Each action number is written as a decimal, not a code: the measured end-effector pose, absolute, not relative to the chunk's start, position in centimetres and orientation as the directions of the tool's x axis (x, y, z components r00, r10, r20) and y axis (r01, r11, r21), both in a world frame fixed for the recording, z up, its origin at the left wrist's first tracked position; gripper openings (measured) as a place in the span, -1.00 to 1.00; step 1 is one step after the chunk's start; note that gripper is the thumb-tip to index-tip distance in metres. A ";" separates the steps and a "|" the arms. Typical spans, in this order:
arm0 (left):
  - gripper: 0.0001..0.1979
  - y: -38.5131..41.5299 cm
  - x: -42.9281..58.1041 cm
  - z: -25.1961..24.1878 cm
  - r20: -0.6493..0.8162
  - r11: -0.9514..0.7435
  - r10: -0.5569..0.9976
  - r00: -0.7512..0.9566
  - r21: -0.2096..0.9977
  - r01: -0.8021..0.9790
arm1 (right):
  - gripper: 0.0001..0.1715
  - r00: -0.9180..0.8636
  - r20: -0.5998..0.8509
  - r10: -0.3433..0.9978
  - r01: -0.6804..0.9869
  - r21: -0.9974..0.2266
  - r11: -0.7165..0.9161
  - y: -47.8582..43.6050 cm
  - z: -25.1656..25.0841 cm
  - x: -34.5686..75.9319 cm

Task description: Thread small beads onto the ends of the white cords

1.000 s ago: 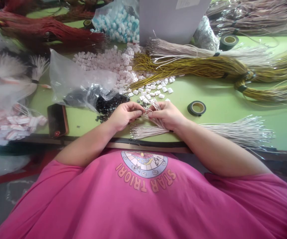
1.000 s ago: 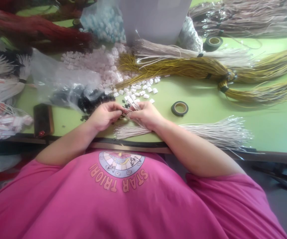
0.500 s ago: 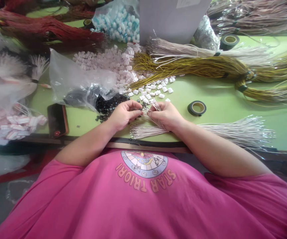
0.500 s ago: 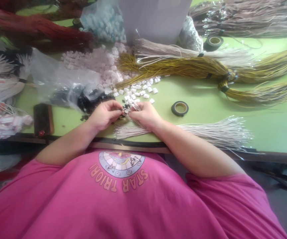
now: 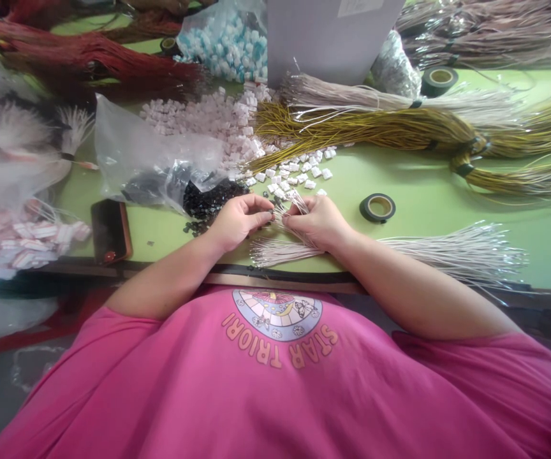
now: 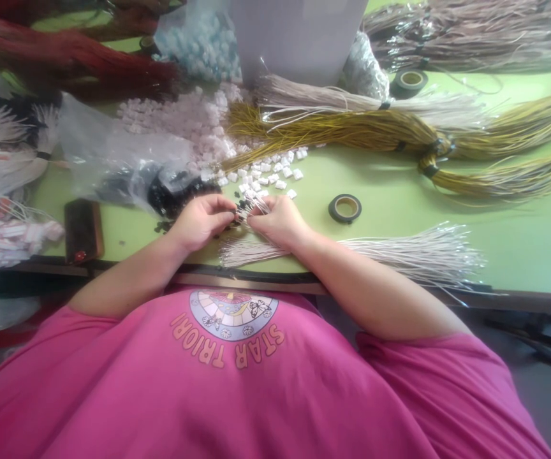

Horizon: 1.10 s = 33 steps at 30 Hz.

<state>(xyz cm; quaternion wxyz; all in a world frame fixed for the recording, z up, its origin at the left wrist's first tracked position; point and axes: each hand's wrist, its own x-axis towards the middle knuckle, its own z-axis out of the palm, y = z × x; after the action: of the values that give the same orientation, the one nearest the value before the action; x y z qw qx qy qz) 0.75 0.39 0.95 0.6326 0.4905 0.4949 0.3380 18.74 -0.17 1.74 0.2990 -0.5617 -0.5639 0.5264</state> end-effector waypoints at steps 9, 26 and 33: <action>-0.79 0.3 0.5 1.2 -0.182 0.125 0.947 0.266 0.968 0.217 | -0.94 -0.177 -0.256 0.950 0.311 -0.931 -0.193 -0.2 1.7 18.8; -0.80 0.3 0.6 1.3 -0.216 0.148 0.941 0.261 0.955 0.257 | -0.91 -0.178 -0.221 0.959 0.367 -0.919 -0.143 -0.2 1.7 18.6; -0.81 0.2 1.0 0.8 -0.151 0.055 0.955 0.256 0.937 0.346 | -0.87 -0.218 -0.234 0.947 0.342 -0.928 -0.151 -0.3 1.5 18.5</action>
<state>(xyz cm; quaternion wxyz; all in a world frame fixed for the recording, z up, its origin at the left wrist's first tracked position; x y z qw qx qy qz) 0.95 0.19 0.83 0.4988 0.6158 0.5280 0.3053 18.54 -0.32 1.54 0.2916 -0.5531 -0.5828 0.5191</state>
